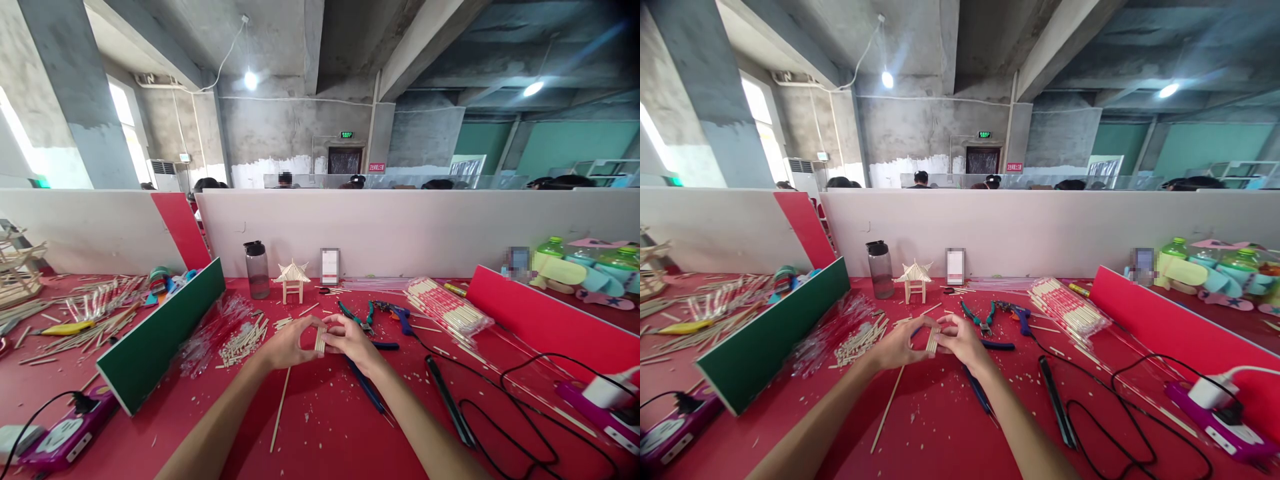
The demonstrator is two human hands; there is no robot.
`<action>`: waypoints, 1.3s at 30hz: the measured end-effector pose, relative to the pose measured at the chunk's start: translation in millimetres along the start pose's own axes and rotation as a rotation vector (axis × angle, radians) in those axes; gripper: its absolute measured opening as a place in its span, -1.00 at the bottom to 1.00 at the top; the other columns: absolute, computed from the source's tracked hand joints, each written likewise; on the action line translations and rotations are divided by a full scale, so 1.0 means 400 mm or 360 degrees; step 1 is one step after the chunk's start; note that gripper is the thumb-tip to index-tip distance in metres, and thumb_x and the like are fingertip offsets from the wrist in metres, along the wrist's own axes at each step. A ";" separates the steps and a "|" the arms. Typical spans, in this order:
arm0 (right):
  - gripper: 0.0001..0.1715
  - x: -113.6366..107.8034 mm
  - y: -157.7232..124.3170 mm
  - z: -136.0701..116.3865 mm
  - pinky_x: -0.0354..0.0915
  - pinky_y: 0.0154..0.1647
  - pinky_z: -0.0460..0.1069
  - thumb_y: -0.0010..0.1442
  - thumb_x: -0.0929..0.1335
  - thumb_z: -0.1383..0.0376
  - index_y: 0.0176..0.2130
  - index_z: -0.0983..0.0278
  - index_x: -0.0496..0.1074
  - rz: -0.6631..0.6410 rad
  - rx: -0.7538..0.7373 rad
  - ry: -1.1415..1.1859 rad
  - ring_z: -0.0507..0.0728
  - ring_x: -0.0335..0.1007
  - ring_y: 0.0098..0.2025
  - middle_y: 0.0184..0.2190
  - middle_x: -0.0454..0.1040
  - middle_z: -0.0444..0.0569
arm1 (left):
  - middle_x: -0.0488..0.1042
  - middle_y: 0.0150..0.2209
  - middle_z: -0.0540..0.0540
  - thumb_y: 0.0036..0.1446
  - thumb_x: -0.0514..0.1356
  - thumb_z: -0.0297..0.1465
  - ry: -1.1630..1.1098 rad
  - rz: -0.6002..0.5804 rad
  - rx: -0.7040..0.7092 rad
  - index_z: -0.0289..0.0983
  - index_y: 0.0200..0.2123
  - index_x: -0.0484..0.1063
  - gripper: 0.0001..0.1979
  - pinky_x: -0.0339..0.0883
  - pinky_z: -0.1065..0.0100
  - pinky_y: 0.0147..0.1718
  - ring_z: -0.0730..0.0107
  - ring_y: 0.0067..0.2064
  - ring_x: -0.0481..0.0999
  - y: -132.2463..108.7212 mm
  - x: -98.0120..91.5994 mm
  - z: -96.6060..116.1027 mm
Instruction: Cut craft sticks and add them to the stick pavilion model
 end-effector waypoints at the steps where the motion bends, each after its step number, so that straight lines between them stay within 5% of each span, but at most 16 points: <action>1: -0.35 -0.001 0.001 0.003 0.47 -0.23 0.03 -0.21 0.59 0.11 -0.17 0.25 0.35 -0.0004 0.0006 -0.0005 0.07 0.48 -0.37 -0.46 0.47 -0.20 | 0.46 0.07 -0.12 0.02 0.36 -0.31 -0.0028 -0.0016 -0.0006 -0.18 0.05 0.36 -0.49 0.27 0.25 0.07 0.20 0.05 0.47 0.000 0.000 0.000; 13: -0.32 0.007 0.015 0.088 0.49 -0.33 0.06 -0.18 0.57 0.17 -0.15 0.23 0.23 -0.0140 0.0185 -0.0354 0.11 0.50 -0.43 -0.51 0.43 -0.25 | 0.51 0.00 -0.09 -0.11 0.43 -0.23 -0.0015 -0.0594 -0.0205 -0.14 0.04 0.42 -0.40 0.28 0.28 0.00 0.11 0.03 0.49 -0.017 0.009 -0.045; 22: -0.63 0.003 -0.005 0.076 0.35 -0.55 -0.11 0.08 0.43 0.34 -0.13 0.20 0.26 -0.0126 0.0023 -0.1089 0.08 0.50 -0.56 -0.49 0.45 -0.21 | 0.49 0.06 -0.09 -0.10 0.43 -0.24 0.0016 -0.0716 -0.0214 -0.10 0.09 0.40 -0.37 0.27 0.27 0.04 0.11 0.08 0.46 -0.023 0.008 -0.072; 25: -0.62 0.007 -0.009 0.056 0.35 -0.53 -0.09 0.08 0.43 0.28 -0.12 0.18 0.27 -0.0083 -0.0061 -0.1004 0.06 0.47 -0.57 -0.46 0.46 -0.19 | 0.46 0.10 -0.11 -0.05 0.40 -0.30 0.0079 -0.0582 -0.0147 -0.10 0.10 0.40 -0.41 0.26 0.24 0.08 0.11 0.10 0.44 -0.017 -0.010 -0.052; 31: -0.41 0.016 0.007 0.043 0.48 -0.35 0.04 -0.03 0.49 0.13 -0.08 0.15 0.21 -0.0005 -0.0142 -0.0178 0.14 0.51 -0.38 -0.42 0.48 -0.17 | 0.41 0.15 -0.12 0.10 0.30 -0.34 0.0127 -0.0109 -0.0018 -0.08 0.18 0.32 -0.45 0.21 0.17 0.16 0.10 0.16 0.38 0.003 -0.003 -0.006; 36: -0.40 0.003 0.013 0.022 0.46 -0.38 0.00 -0.07 0.48 0.20 -0.06 0.18 0.22 0.0120 -0.0156 -0.0209 0.12 0.50 -0.36 -0.42 0.48 -0.16 | 0.41 0.16 -0.16 0.10 0.31 -0.28 0.0058 -0.0040 0.0031 -0.14 0.21 0.28 -0.40 0.22 0.21 0.15 0.12 0.17 0.37 0.010 0.008 -0.017; 39: -0.51 -0.017 0.013 0.003 0.44 -0.41 -0.03 -0.06 0.44 0.18 -0.14 0.20 0.25 0.0221 -0.0127 -0.0260 0.09 0.49 -0.39 -0.42 0.44 -0.18 | 0.49 0.06 -0.15 0.21 0.19 -0.27 0.0160 0.0250 -0.0235 -0.20 0.11 0.35 -0.59 0.31 0.31 0.04 0.23 0.05 0.48 0.038 -0.028 -0.069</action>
Point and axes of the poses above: each hand's wrist, its own y-axis towards the middle knuckle, its own x-axis out of the palm, z = x × y, the point moved 3 cm from there along y, towards the middle knuckle
